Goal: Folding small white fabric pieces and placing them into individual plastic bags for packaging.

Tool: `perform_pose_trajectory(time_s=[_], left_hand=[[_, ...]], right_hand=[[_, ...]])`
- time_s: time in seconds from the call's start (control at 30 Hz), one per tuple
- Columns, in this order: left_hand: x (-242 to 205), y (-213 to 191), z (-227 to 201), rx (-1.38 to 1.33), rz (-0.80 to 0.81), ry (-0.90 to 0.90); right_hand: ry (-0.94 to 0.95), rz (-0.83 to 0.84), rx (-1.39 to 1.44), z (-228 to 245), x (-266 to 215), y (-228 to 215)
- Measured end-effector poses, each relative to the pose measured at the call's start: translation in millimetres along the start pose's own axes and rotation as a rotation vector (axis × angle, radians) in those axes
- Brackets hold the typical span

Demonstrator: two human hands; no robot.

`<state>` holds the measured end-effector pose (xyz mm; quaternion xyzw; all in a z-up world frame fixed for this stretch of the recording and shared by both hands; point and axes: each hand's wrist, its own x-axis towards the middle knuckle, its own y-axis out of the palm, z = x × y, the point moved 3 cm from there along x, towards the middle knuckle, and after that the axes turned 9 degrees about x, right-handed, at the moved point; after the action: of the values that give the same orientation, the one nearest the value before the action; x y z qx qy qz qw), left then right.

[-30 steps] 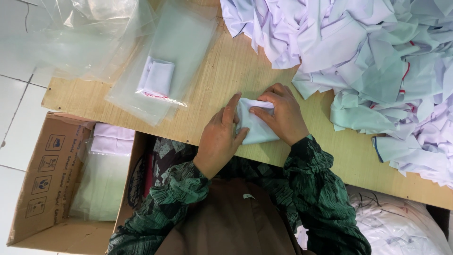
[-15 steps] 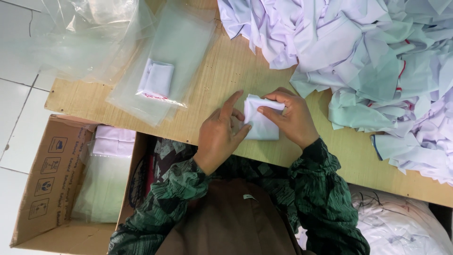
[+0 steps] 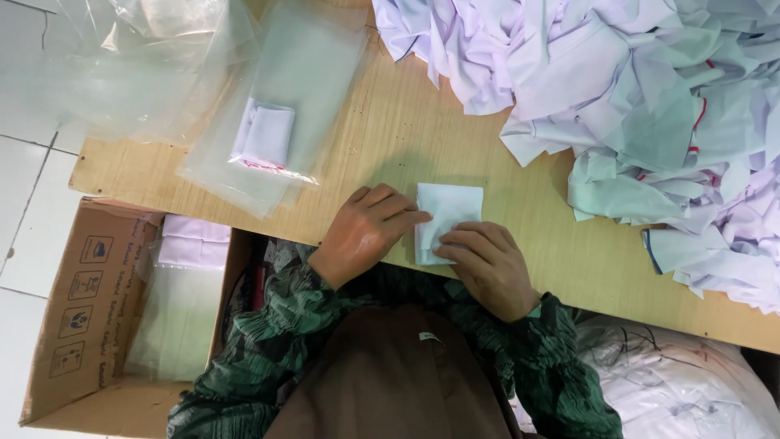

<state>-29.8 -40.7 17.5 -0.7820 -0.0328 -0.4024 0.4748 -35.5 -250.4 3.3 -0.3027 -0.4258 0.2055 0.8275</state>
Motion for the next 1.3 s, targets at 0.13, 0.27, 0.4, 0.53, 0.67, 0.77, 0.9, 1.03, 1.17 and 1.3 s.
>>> perform_pose_trajectory(time_s=[0.13,0.27,0.4,0.53,0.67,0.77,0.9,1.03,1.17,1.3], left_hand=[[-5.0,-7.6,-3.8,-0.095,0.024,-0.123],[-5.6,-1.8,-2.0,-0.264,0.033,-0.357],[0.9,4.8,-3.8,-0.342,0.068,-0.452],[6.7,15.0,-3.7,-0.339,0.115,-0.460],[10.1,9.4,-4.2,-0.182,0.056,-0.280],[8.4,3.1,-11.5,-0.133,-0.001,-0.093],[1.4,3.2,-16.6,-0.206,0.057,0.042],[-1.1,-11.4,-17.8,-0.293,0.096,0.041],[-11.9,-8.9,-19.6,-0.109,0.135,0.085],[-9.9,-11.4,-20.6,-0.064,0.125,0.007]], right_hand=[[0.023,-0.006,-0.012,6.5,-10.4,1.5],[0.063,-0.053,0.002,5.2,-18.2,4.3],[0.008,-0.035,-0.037,14.0,-12.3,2.5],[-0.016,-0.034,-0.080,15.5,-15.9,3.8],[0.051,-0.062,-0.068,8.9,-26.0,2.6],[0.092,-0.054,-0.126,2.5,-29.6,-3.7],[0.060,0.070,-0.177,-0.5,-29.6,-10.7],[0.057,0.082,-0.158,-2.4,-30.5,-13.0],[0.037,0.093,-0.169,-9.0,-27.8,-12.4],[0.136,0.045,-0.097,-16.9,-18.5,-13.9]])
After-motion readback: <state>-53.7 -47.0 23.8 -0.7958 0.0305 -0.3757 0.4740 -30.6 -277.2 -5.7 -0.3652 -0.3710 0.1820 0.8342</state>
